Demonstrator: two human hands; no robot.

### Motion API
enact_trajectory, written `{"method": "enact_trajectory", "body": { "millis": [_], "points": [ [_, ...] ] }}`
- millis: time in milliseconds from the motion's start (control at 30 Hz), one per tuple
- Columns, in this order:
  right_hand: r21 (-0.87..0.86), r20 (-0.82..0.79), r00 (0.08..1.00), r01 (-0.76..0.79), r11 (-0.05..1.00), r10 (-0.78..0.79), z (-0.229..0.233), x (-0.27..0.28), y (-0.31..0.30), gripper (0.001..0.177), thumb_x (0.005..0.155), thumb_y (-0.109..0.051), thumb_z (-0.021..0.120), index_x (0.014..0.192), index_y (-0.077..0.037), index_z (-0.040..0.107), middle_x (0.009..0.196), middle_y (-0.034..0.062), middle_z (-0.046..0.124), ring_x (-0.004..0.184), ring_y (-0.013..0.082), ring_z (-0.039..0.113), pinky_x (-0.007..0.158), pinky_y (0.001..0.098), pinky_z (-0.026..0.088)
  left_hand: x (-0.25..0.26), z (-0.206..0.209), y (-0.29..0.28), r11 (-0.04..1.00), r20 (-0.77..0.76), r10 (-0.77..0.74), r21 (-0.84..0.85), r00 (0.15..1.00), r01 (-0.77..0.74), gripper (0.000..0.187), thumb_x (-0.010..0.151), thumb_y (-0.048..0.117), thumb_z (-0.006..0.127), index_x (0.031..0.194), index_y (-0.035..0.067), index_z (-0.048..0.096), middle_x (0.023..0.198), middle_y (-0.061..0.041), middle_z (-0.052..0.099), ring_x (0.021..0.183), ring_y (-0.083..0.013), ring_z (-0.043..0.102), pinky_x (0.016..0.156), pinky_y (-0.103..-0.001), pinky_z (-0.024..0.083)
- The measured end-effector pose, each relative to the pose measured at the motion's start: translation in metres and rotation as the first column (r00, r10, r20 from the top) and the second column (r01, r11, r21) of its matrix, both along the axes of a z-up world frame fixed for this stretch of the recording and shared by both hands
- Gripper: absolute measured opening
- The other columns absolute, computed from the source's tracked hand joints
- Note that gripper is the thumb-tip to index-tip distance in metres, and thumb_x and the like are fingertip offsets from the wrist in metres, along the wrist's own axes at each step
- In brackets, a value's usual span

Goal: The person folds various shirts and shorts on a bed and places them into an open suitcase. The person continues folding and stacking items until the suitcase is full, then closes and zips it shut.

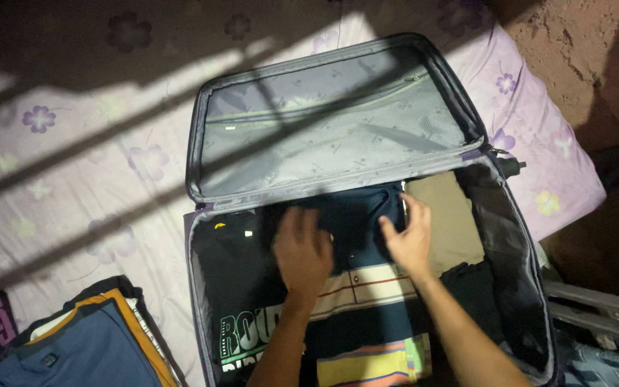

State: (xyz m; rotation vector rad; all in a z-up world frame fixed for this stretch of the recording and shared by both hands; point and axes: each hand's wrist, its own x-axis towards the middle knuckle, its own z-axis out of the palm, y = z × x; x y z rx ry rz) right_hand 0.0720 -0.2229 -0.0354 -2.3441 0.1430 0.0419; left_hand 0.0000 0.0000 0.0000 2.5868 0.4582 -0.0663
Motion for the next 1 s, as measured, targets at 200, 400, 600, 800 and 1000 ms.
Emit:
{"method": "enact_trajectory", "body": {
  "millis": [200, 400, 600, 800, 1000],
  "points": [
    [-0.158, -0.032, 0.897, -0.441, 0.884, 0.441, 0.029, 0.009, 0.032, 0.111, 0.067, -0.03, 0.089, 0.156, -0.011, 0.026, 0.157, 0.0339, 0.028, 0.141, 0.0509, 0.032, 0.115, 0.0505, 0.033, 0.013, -0.018, 0.011, 0.982, -0.051, -0.18, 0.045, 0.982, 0.183, 0.082, 0.095, 0.059, 0.058, 0.159, 0.017, 0.029, 0.164, -0.027, 0.017, 0.151, -0.0422, 0.018, 0.117, -0.058, 0.022],
    [-0.264, -0.347, 0.83, -0.534, 0.803, 0.438, 0.011, 0.033, 0.039, 0.119, 0.074, -0.039, 0.087, 0.163, -0.017, 0.011, 0.161, 0.0314, 0.02, 0.149, 0.0457, 0.026, 0.118, 0.053, 0.029, 0.022, -0.036, 0.011, 0.987, -0.152, -0.154, 0.015, 0.976, 0.158, 0.086, 0.092, 0.064, 0.056, 0.161, 0.023, 0.026, 0.167, -0.023, 0.012, 0.155, -0.0384, 0.013, 0.121, -0.055, 0.02],
    [-0.281, -0.396, 0.844, -0.487, 0.827, 0.362, 0.024, 0.024, 0.043, 0.111, 0.078, -0.034, 0.084, 0.163, -0.022, 0.012, 0.165, 0.0276, 0.016, 0.151, 0.0427, 0.023, 0.118, 0.0556, 0.025, 0.032, -0.027, 0.019, 0.981, -0.265, -0.183, -0.107, 0.947, 0.159, 0.087, 0.091, 0.063, 0.058, 0.159, 0.025, 0.019, 0.166, -0.021, 0.003, 0.154, -0.0378, 0.006, 0.118, -0.056, 0.02],
    [-0.105, -0.128, 0.956, -0.277, 0.955, 0.263, 0.041, -0.032, 0.052, 0.093, 0.077, -0.026, 0.082, 0.156, -0.012, 0.036, 0.157, 0.0328, 0.033, 0.14, 0.0479, 0.04, 0.115, 0.0474, 0.037, 0.008, 0.0, 0.049, 0.962, 0.193, -0.21, -0.133, 0.958, 0.238, 0.061, 0.094, 0.035, 0.065, 0.151, 0.019, 0.049, 0.158, -0.024, 0.039, 0.146, -0.0427, 0.039, 0.115, -0.056, 0.037],
    [0.24, -0.147, 0.974, -0.133, 0.962, 0.172, 0.044, -0.104, 0.085, 0.06, 0.084, -0.026, 0.077, 0.139, -0.008, 0.058, 0.124, 0.0173, 0.071, 0.113, 0.028, 0.072, 0.096, 0.0379, 0.056, -0.089, 0.029, 0.115, 0.983, 0.411, 0.0, -0.167, 0.912, 0.076, 0.042, 0.094, 0.02, 0.064, 0.133, 0.004, 0.065, 0.134, -0.027, 0.064, 0.129, -0.0455, 0.056, 0.11, -0.049, 0.044]
  ]
}}
